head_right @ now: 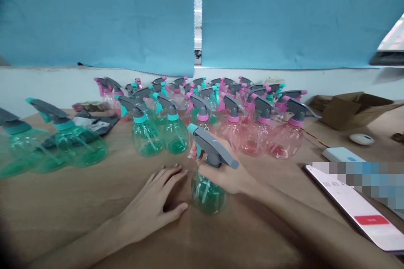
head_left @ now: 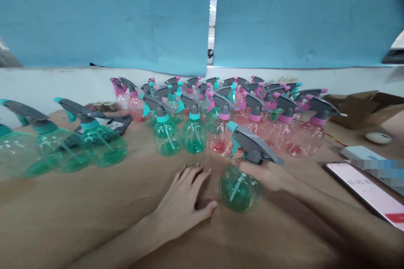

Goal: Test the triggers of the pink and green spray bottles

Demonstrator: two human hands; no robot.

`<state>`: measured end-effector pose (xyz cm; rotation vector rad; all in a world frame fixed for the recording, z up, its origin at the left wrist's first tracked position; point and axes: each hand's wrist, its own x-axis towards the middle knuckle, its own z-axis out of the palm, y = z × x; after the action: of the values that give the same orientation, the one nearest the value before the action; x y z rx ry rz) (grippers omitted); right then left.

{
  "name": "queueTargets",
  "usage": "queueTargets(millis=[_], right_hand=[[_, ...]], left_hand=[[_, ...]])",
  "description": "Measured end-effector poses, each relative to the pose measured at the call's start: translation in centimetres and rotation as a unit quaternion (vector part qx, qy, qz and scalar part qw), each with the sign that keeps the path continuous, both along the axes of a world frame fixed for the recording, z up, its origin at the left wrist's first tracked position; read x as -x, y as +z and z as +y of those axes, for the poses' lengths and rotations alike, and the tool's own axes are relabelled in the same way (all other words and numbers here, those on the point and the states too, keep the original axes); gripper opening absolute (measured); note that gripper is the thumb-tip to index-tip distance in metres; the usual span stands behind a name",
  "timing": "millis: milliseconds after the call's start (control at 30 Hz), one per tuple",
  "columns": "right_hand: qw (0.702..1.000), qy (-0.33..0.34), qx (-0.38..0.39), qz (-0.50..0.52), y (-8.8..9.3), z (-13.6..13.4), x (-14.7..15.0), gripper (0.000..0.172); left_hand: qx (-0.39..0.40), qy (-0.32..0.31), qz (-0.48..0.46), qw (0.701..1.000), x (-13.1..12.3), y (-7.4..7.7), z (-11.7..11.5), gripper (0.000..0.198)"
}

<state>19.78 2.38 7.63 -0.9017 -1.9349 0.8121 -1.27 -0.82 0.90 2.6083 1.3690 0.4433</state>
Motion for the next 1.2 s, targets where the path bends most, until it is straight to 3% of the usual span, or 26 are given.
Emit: queueTargets(millis=[133,333,667,900,1200], right_hand=[[0.998,0.032,0.039,0.031,-0.5,0.2,0.2,0.005],[0.995,-0.096,0.031,-0.007,-1.4,0.1,0.7,0.022],[0.995,-0.095,0.006,-0.002,-1.2,0.0,0.9,0.033],[0.991,-0.131,0.007,-0.016,-1.2,-0.2,0.9,0.014],[0.992,-0.117,-0.038,-0.028,-1.1,-0.2,0.7,0.034]], left_hand=[[-0.001,-0.001,-0.008,1.0,0.0,-0.1,0.0,0.06],[0.005,0.007,0.002,1.0,0.1,-0.3,-0.1,0.06],[-0.002,-0.011,0.026,1.0,0.1,-0.1,0.1,0.055],[-0.003,-0.014,0.011,1.0,0.2,-0.3,0.1,0.053],[-0.006,-0.018,0.029,0.999,0.2,-0.2,0.1,0.053]])
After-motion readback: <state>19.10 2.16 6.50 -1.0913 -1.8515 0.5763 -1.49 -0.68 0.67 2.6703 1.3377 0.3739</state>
